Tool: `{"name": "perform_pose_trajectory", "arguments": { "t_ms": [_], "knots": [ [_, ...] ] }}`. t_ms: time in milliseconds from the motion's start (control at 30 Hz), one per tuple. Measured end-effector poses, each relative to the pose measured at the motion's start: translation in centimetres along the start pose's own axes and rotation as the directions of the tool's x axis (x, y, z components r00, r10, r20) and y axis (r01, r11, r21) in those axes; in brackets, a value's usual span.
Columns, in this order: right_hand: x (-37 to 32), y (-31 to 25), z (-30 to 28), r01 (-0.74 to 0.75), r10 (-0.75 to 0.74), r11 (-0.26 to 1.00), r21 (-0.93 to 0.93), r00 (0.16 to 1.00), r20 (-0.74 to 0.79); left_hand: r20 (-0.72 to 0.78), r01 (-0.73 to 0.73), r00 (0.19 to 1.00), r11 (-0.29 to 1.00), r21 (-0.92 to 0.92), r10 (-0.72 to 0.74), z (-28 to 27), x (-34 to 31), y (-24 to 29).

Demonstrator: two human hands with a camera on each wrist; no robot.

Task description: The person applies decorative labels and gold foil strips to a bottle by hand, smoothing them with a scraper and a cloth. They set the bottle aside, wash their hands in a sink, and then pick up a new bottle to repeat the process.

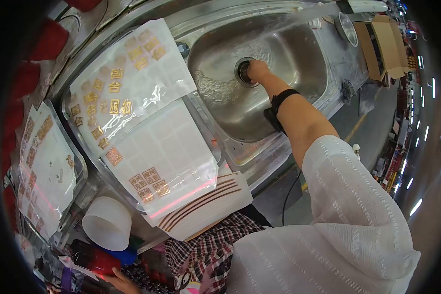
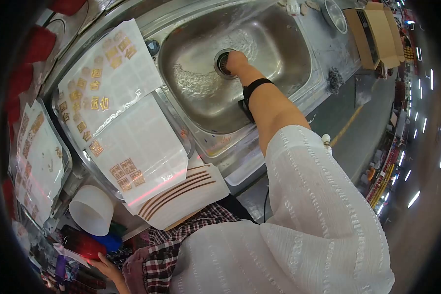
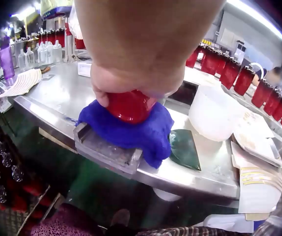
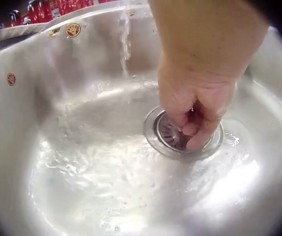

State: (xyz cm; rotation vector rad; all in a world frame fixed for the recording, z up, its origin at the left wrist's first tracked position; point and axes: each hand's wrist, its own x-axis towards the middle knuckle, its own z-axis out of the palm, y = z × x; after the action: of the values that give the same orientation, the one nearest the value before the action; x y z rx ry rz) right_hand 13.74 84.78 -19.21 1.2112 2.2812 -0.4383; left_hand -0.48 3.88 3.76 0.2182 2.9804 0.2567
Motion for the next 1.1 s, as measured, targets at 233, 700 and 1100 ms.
{"name": "perform_pose_trajectory", "arguments": {
  "t_ms": [233,700,1100],
  "knots": [
    [-0.9,-2.1,0.2,0.077,-0.101,0.979,-0.191,0.988,-0.118,0.009,0.003,1.0,0.999,0.034,-0.003,-0.5,0.1,1.4],
    [-1.0,-1.2,-3.0,-0.103,0.107,0.983,-0.152,0.994,0.014,0.01,0.02,1.0,1.0,-0.003,-0.02,0.0,-0.1,-0.4],
    [-0.2,-1.4,-1.1,-0.12,0.121,0.989,-0.084,0.993,0.008,0.004,0.028,1.0,0.999,-0.036,-0.028,0.3,-0.3,-1.7]
  ]
}}
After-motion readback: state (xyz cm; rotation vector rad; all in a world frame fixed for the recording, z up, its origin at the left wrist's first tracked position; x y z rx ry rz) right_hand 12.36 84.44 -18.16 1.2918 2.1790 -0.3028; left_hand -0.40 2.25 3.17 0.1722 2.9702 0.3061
